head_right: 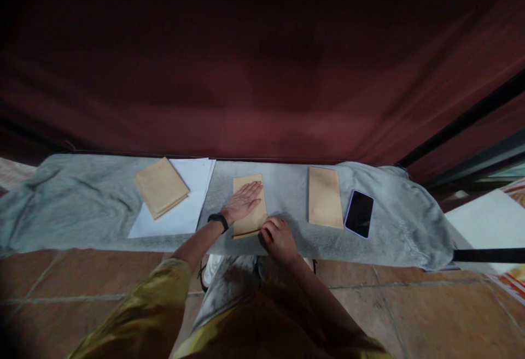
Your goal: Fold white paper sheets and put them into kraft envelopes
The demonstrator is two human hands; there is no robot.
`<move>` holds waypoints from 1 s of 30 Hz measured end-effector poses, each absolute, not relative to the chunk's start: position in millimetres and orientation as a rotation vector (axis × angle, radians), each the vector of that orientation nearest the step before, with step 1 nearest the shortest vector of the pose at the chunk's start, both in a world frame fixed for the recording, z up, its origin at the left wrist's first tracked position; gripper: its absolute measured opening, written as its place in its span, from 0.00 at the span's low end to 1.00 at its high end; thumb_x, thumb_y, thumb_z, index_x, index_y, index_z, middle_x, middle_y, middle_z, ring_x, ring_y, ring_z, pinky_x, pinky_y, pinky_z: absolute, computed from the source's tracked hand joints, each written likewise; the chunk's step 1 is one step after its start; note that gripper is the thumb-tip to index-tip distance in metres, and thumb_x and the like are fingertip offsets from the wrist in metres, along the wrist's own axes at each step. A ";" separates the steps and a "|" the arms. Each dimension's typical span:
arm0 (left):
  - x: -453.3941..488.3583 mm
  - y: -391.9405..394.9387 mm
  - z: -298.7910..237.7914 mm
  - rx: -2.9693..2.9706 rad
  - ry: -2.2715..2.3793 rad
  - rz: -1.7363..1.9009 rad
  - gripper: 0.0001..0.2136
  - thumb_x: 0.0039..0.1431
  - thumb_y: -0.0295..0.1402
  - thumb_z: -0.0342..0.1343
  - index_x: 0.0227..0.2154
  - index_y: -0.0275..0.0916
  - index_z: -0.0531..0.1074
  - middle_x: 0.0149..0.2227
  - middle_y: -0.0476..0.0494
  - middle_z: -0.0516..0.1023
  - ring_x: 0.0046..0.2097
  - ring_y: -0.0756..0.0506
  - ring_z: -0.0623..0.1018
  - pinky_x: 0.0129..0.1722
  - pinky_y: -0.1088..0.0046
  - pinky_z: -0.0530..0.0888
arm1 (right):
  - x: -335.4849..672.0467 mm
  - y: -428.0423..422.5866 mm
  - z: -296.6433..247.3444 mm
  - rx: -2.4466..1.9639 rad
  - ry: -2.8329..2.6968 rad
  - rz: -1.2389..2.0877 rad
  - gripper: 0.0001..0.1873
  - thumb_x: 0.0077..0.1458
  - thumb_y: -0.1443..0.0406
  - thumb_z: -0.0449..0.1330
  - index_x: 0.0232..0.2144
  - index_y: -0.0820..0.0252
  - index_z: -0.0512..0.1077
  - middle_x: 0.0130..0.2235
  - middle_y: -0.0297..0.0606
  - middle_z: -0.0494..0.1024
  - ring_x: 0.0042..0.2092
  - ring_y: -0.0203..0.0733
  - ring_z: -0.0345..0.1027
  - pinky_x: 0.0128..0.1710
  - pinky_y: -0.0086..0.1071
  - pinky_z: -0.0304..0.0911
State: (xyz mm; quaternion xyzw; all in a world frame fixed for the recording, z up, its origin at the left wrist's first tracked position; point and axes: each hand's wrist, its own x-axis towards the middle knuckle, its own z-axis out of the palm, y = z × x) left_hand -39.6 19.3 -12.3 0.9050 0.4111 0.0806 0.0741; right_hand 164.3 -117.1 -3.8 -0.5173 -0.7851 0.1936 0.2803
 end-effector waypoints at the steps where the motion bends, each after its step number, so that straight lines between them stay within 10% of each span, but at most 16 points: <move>1: -39.8 15.8 -12.5 2.717 1.218 0.239 0.28 0.75 0.42 0.35 0.72 0.35 0.52 0.74 0.39 0.53 0.75 0.44 0.52 0.74 0.61 0.49 | 164.2 -116.9 -4.5 -1.388 -2.105 0.514 0.08 0.69 0.64 0.56 0.37 0.54 0.73 0.43 0.38 0.79 0.46 0.44 0.72 0.49 0.40 0.64; 14: -46.0 -31.0 -6.3 2.707 0.990 0.133 0.26 0.75 0.41 0.37 0.72 0.39 0.53 0.74 0.43 0.53 0.75 0.47 0.50 0.73 0.63 0.49 | 166.7 -116.9 -7.6 -1.333 -2.131 0.471 0.08 0.68 0.67 0.55 0.38 0.55 0.73 0.43 0.39 0.79 0.47 0.44 0.72 0.50 0.39 0.65; 30: -55.2 -109.1 8.9 2.496 1.052 0.542 0.17 0.73 0.31 0.45 0.58 0.41 0.73 0.62 0.42 0.75 0.65 0.46 0.72 0.65 0.60 0.71 | 169.1 -111.5 -11.6 -1.321 -2.054 0.543 0.13 0.68 0.65 0.52 0.39 0.54 0.78 0.42 0.40 0.81 0.45 0.45 0.74 0.50 0.42 0.70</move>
